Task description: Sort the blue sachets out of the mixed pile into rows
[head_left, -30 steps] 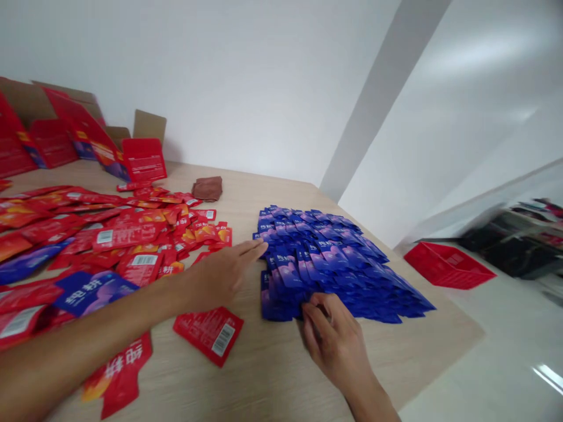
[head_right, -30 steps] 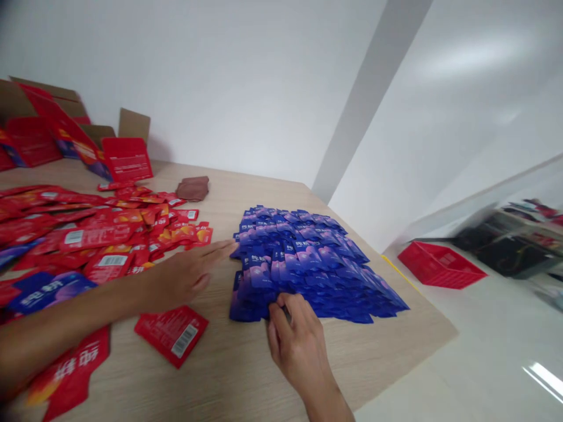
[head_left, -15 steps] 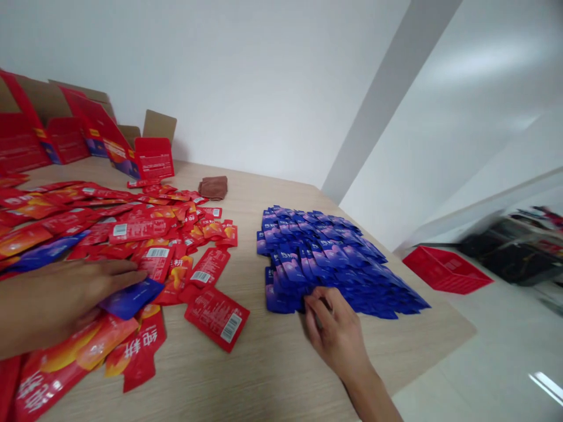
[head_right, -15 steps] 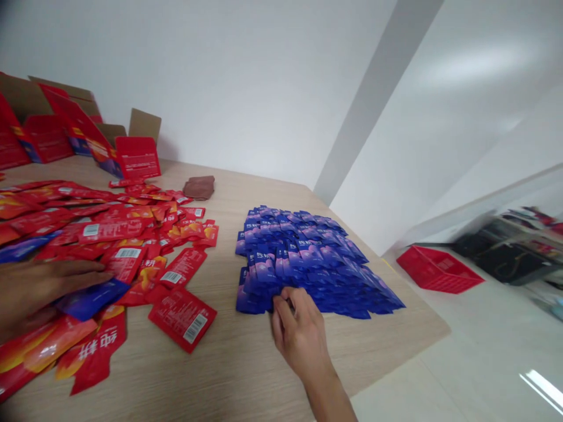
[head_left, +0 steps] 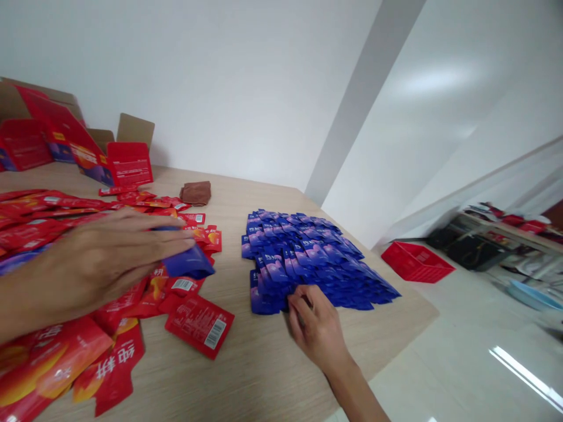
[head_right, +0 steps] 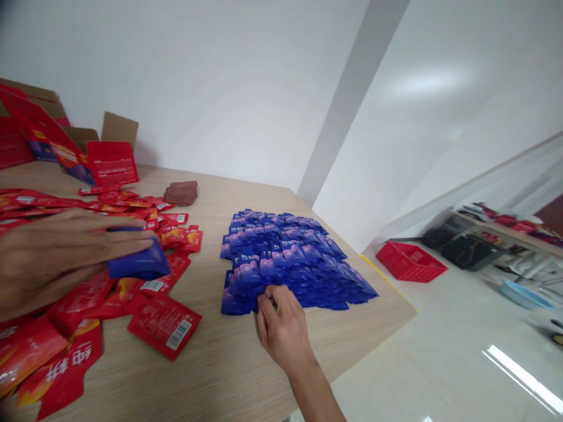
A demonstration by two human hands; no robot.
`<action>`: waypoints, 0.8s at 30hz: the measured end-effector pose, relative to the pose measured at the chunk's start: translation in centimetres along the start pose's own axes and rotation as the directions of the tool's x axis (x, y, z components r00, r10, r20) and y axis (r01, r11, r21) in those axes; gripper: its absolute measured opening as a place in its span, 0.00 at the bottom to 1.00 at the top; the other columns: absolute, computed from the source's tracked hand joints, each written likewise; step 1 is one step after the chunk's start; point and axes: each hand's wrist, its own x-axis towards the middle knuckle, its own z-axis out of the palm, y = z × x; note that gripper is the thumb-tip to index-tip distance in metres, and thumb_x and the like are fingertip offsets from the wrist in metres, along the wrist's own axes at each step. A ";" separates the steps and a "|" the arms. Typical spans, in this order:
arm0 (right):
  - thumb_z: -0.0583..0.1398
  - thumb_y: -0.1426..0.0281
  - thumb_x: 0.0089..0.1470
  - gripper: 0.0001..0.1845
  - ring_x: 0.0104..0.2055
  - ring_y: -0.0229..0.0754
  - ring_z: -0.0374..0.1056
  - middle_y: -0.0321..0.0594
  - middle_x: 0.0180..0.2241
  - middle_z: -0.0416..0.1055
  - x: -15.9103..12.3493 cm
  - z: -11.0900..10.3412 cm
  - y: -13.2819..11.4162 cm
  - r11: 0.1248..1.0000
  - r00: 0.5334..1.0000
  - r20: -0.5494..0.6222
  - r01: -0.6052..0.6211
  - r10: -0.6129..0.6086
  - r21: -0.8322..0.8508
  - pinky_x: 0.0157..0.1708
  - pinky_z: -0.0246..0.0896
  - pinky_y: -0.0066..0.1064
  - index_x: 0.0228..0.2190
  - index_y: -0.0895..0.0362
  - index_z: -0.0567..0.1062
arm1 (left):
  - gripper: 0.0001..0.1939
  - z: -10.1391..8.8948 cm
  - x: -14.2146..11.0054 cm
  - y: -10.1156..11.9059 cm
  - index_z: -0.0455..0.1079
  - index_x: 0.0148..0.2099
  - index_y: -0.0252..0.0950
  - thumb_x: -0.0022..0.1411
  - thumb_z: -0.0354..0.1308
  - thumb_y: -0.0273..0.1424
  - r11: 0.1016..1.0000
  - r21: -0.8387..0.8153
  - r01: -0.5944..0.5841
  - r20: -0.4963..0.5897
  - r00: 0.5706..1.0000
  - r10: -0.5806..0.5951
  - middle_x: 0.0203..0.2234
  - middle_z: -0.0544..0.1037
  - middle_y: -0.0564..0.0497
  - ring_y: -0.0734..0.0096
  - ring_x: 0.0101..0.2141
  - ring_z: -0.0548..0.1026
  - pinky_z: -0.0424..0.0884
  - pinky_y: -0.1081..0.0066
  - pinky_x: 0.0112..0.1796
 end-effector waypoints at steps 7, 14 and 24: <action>0.59 0.81 0.68 0.09 0.39 0.43 0.69 0.45 0.41 0.73 0.0 0.0 -0.1 1.000 1.000 -0.010 0.002 -0.002 -0.006 0.37 0.70 0.33 0.43 0.56 0.76 | 0.22 12.1 9.8 3.3 0.79 0.65 0.32 0.83 0.46 0.27 0.911 -0.231 -0.343 -0.150 0.937 0.315 0.62 0.83 0.40 0.60 0.66 0.78 0.72 0.60 0.68; 0.59 0.81 0.68 0.09 0.39 0.44 0.69 0.45 0.41 0.72 -0.1 -0.1 -0.1 0.999 1.000 0.010 -0.030 0.030 0.015 0.37 0.68 0.34 0.43 0.56 0.76 | 0.23 20.1 11.9 4.0 0.76 0.68 0.31 0.81 0.47 0.25 0.876 -0.342 -0.340 -0.097 0.940 0.327 0.65 0.80 0.36 0.57 0.69 0.73 0.70 0.58 0.69; 0.58 0.80 0.69 0.09 0.39 0.44 0.69 0.45 0.41 0.73 0.1 -0.2 -0.4 0.999 0.999 0.011 -0.032 0.032 0.031 0.38 0.69 0.34 0.44 0.57 0.76 | 0.28 22.0 10.7 2.8 0.77 0.70 0.36 0.74 0.49 0.20 0.871 -0.451 -0.193 -0.030 0.979 0.201 0.68 0.75 0.34 0.51 0.68 0.75 0.74 0.53 0.67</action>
